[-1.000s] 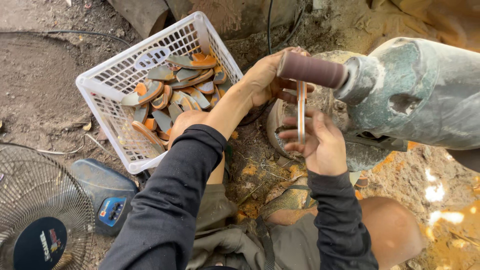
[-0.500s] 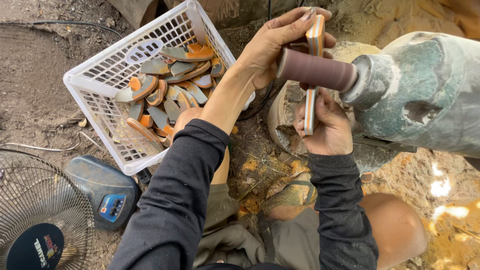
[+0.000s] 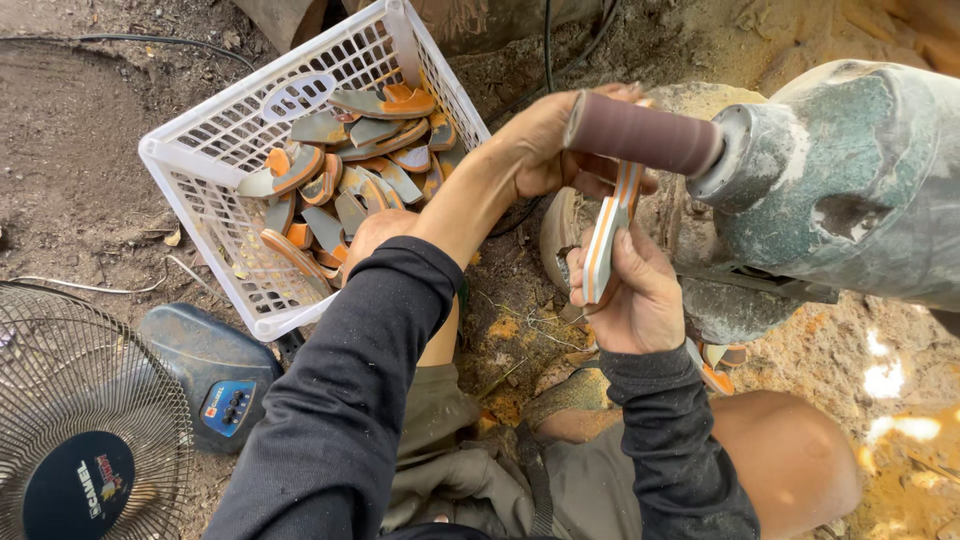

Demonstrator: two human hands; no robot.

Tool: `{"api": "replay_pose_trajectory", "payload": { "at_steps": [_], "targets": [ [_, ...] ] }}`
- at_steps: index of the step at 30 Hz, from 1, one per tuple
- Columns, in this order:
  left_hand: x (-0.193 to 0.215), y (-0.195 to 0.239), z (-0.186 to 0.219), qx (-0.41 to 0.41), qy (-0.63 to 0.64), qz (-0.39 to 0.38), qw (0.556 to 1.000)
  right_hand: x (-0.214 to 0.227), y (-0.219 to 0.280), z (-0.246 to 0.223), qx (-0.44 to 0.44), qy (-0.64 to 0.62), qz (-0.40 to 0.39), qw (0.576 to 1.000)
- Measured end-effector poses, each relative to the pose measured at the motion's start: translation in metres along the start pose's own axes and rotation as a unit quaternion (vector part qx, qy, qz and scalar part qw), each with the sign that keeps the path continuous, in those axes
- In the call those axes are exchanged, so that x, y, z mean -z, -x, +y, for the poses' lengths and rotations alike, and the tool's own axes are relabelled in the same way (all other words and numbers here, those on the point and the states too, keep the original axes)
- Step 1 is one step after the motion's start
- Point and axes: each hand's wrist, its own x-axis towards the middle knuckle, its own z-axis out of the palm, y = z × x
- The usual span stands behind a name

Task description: The person sits on the ground and uses a rotating grinding wheel to smooth the edges of orange and gray slipper soles. They pick each sole from a white basket, press it against the wheel, rotate it to grind different edges, and place it back into the basket.

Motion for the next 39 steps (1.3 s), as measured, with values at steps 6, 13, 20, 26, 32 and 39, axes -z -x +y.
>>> {"api": "replay_pose_trajectory", "payload": {
  "at_steps": [6, 13, 20, 26, 32, 39],
  "targets": [
    [-0.002, -0.002, -0.013, -0.041, -0.007, 0.022, 0.999, 0.002, 0.006, -0.007, -0.003, 0.054, 0.053, 0.997],
    [0.005, -0.004, -0.002, -0.149, 0.036, -0.003, 0.988, 0.015, -0.019, -0.023, 0.044, 0.037, 0.008, 0.998],
    [0.009, -0.003, 0.0, -0.183, 0.045, 0.009, 0.982, 0.022, -0.027, -0.025, 0.06, 0.027, -0.02, 0.998],
    [0.011, -0.005, 0.0, -0.202, 0.059, -0.011, 0.978, 0.019, -0.031, -0.027, 0.06, 0.032, -0.02, 0.998],
    [0.013, -0.008, -0.002, -0.21, 0.061, -0.016, 0.976, 0.017, -0.033, -0.026, 0.064, 0.04, -0.026, 0.997],
    [0.014, -0.016, -0.012, -0.161, 0.065, 0.0, 0.985, 0.007, -0.017, -0.013, 0.06, 0.076, 0.022, 0.995]
  ]
}}
